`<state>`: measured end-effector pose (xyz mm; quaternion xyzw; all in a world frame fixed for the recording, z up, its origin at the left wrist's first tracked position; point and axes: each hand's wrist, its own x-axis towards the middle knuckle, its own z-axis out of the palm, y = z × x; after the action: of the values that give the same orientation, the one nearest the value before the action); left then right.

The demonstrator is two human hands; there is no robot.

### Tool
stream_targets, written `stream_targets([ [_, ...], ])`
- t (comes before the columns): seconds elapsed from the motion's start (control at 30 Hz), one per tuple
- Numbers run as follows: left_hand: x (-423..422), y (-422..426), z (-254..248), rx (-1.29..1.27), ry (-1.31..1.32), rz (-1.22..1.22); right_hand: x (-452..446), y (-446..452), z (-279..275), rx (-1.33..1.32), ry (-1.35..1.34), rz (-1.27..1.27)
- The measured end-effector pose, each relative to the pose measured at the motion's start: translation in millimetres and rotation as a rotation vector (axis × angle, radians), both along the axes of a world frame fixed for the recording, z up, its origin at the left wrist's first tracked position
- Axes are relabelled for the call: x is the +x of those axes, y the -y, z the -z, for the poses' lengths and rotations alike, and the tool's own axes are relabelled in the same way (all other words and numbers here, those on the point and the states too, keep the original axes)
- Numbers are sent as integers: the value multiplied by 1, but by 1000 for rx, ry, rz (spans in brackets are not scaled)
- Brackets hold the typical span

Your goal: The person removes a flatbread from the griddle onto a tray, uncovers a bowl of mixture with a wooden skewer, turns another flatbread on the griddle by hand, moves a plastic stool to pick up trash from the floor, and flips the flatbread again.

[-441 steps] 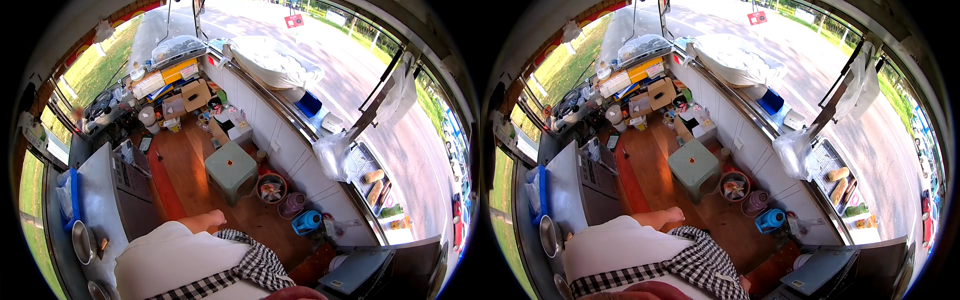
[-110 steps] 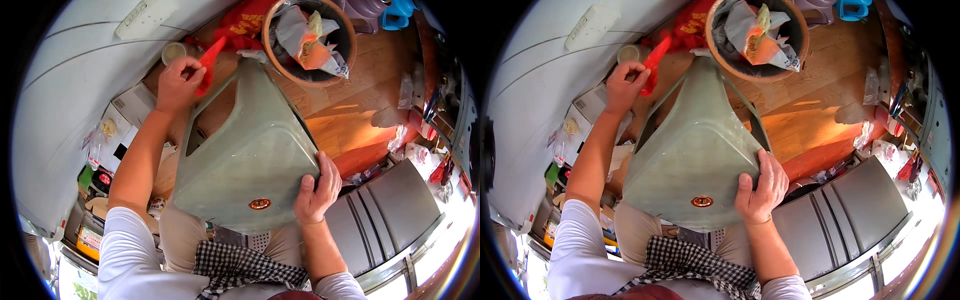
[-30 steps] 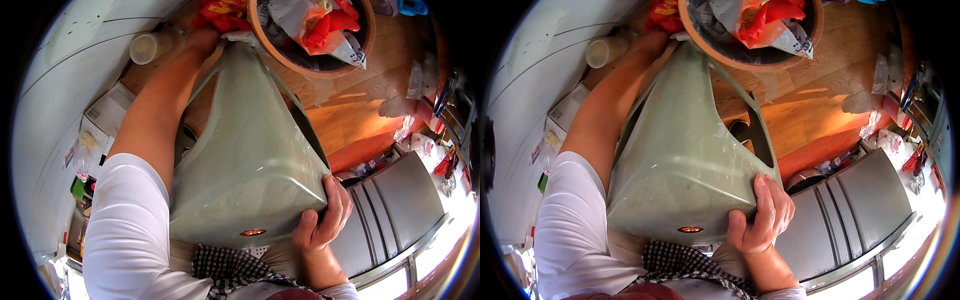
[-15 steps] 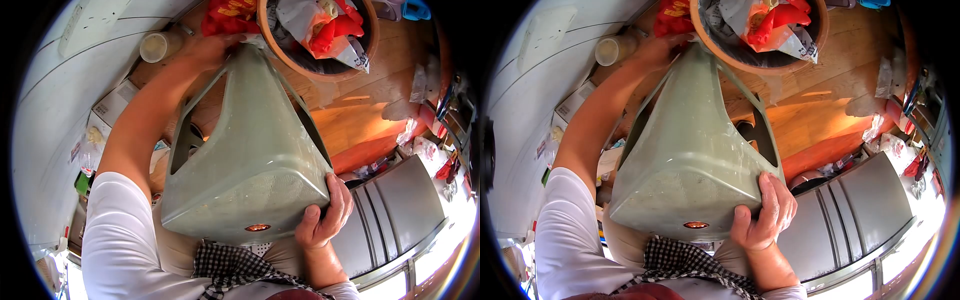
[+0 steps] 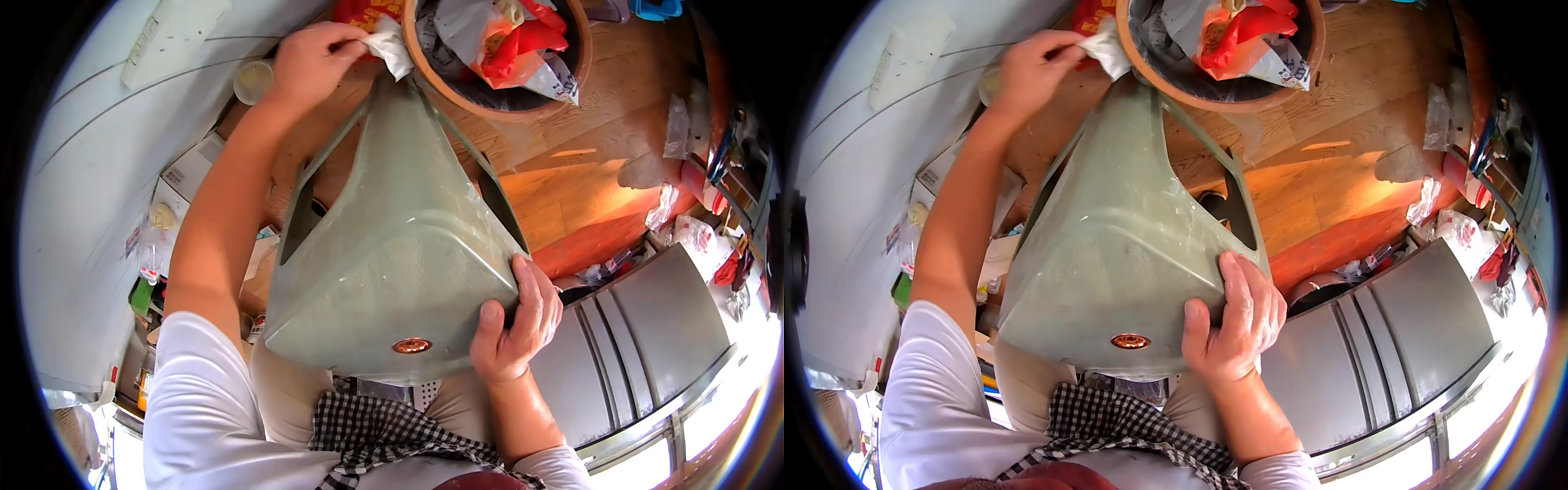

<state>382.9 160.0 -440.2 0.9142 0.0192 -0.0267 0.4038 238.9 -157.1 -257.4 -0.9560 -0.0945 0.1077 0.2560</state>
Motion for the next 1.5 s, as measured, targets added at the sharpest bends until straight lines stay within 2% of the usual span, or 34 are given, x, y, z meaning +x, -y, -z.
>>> stream_targets([
  [0.03, 2, 2, -34, -14, 16, -59, 0, -1, 0, 3, 11, 11],
  [0.1, 11, 15, -97, -44, 139, -4, 0, -1, -1, 0, 22, 18],
  [0.13, 18, 23, -115, -59, 202, 22, 0, -2, -1, -1, 30, 19],
  [0.2, 41, 37, -122, -100, 542, 202, 0, -4, -3, -9, 47, 24],
  [0.23, 41, 59, -142, -45, 383, 132, 1, -3, -3, -12, 55, 21],
  [0.27, 49, 67, -130, -21, 442, 216, 2, -3, -4, -17, 62, 18],
  [0.3, 53, 71, -91, -6, 415, 182, 3, -3, -5, -16, 65, 25],
  [0.33, 56, 85, -75, 75, 427, 227, 3, -3, -5, -18, 67, 28],
  [0.37, 58, 95, -54, 228, 289, 321, 2, -3, -6, -20, 67, 32],
  [0.4, 63, 107, -35, 467, -34, 439, 2, -4, -6, -19, 64, 33],
  [0.43, 62, 118, -35, 636, -165, 535, 2, -4, -6, -24, 69, 33],
  [0.47, 59, 125, -35, 702, -157, 569, 2, -4, -6, -29, 73, 34],
  [0.57, 61, 134, -27, 622, -60, 481, 2, -2, -4, -20, 76, 43],
  [0.63, 57, 124, -40, 523, -29, 421, 2, -2, -5, -6, 76, 42],
  [0.73, 52, 102, -48, 330, 117, 369, 3, -1, -6, -14, 68, 43],
  [0.83, 56, 71, -55, 261, 358, 195, 3, 0, -5, -2, 72, 39],
  [0.87, 60, 61, -51, 267, 287, 92, 4, 0, -5, -11, 72, 44],
  [0.93, 67, 43, -44, 410, 382, 0, 3, -2, -9, -24, 59, 43],
  [0.97, 69, 35, -37, 404, 253, 5, 2, -3, -8, -20, 55, 40],
  [1.07, 74, 25, -27, 112, -168, -20, 3, -1, -6, -21, 63, 34],
  [1.1, 75, 26, -28, 123, -214, 38, 3, -2, -6, -21, 65, 33],
  [1.27, 74, 26, -26, 73, -123, -100, 2, -2, -7, -25, 55, 30],
  [1.37, 67, 21, -50, 133, -60, -254, 2, -1, -8, -7, 50, 28],
  [1.47, 67, 19, -82, -28, 101, -428, 4, -1, -9, -1, 48, 32],
  [1.5, 67, 26, -100, -146, 185, -381, 4, -1, -9, 0, 47, 33],
])
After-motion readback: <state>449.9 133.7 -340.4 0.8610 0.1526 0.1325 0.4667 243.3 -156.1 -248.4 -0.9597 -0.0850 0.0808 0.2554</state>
